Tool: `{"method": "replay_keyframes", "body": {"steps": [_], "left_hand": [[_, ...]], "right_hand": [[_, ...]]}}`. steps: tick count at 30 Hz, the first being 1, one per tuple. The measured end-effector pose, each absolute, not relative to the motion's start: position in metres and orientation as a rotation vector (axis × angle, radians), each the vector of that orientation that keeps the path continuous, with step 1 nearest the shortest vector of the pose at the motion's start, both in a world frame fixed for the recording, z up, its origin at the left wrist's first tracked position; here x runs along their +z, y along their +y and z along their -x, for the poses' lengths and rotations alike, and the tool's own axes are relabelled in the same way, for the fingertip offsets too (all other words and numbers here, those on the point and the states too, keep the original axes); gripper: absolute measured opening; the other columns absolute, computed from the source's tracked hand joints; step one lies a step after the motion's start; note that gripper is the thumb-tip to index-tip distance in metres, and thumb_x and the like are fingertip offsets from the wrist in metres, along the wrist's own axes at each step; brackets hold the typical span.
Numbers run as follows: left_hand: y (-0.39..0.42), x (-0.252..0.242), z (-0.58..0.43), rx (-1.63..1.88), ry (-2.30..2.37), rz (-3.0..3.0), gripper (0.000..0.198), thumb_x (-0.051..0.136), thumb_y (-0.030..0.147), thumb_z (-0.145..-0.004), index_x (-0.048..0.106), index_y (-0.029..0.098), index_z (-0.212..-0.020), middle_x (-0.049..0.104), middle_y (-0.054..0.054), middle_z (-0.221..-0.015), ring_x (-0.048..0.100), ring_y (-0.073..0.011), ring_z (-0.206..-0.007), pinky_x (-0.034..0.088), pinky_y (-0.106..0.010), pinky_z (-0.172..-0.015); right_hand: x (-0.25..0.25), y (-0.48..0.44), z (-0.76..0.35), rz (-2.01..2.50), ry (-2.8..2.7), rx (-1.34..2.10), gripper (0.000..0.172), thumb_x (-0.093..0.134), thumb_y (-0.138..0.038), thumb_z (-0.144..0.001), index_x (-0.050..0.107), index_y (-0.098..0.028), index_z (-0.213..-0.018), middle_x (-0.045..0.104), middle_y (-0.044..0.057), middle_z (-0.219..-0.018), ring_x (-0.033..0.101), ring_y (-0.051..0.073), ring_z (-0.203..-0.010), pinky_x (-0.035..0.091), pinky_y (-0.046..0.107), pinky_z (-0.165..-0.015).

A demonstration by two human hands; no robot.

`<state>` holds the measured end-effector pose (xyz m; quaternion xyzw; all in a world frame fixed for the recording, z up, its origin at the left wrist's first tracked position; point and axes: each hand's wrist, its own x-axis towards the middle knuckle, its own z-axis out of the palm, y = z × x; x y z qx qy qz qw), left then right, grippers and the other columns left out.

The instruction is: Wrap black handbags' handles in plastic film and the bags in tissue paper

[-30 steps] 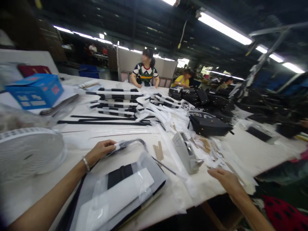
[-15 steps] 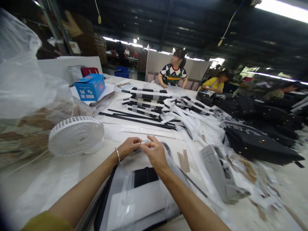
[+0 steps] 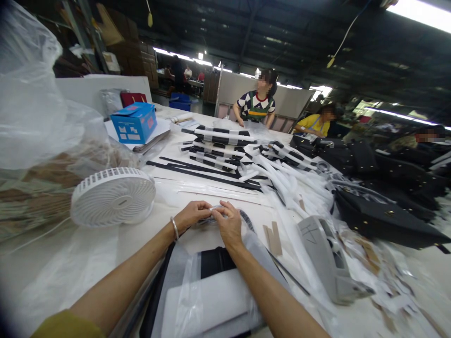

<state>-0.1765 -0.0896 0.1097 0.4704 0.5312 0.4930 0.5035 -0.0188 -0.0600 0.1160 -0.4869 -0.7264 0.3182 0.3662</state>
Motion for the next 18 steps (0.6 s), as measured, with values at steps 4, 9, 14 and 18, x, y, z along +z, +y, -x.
{"method": "replay_keyframes", "body": {"steps": [4,9,14,18], "left_hand": [[-0.089,0.108,0.176,1.183,1.292,-1.145,0.029,0.070,0.038,-0.063,0.068,0.014,-0.079,0.062,0.001,-0.065,0.053,-0.0132,-0.060,0.037,-0.026,-0.060],[-0.089,0.108,0.174,1.167,1.315,-1.163,0.027,0.068,0.035,-0.063,0.069,0.014,-0.080,0.060,0.002,-0.062,0.049,-0.0118,-0.058,0.034,-0.025,-0.058],[-0.088,0.111,0.173,1.152,1.318,-1.174,0.026,0.067,0.032,-0.062,0.068,0.013,-0.079,0.059,0.002,-0.061,0.048,-0.0111,-0.056,0.032,-0.025,-0.056],[-0.088,0.112,0.174,1.188,1.321,-1.142,0.038,0.069,0.032,-0.061,0.063,0.012,-0.093,0.058,0.004,-0.061,0.048,-0.0100,-0.055,0.032,-0.024,-0.056]], "right_hand": [[0.115,-0.060,0.020,1.247,-1.893,0.756,0.021,0.059,-0.041,-0.083,0.073,-0.026,-0.081,0.069,0.006,-0.117,0.056,0.029,-0.118,0.022,0.050,-0.113],[0.113,-0.058,0.018,1.283,-1.847,0.762,0.033,0.062,-0.043,-0.078,0.065,-0.022,-0.104,0.067,0.009,-0.116,0.056,0.030,-0.113,0.035,0.046,-0.105],[0.122,-0.061,0.021,1.267,-1.941,0.581,0.033,0.059,-0.032,-0.081,0.058,-0.020,-0.111,0.062,0.011,-0.119,0.052,0.029,-0.118,0.029,0.047,-0.109],[0.136,-0.058,0.023,1.164,-2.199,0.360,0.014,0.055,-0.023,-0.088,0.068,-0.024,-0.089,0.062,0.007,-0.120,0.049,0.025,-0.122,0.014,0.049,-0.116]]}}
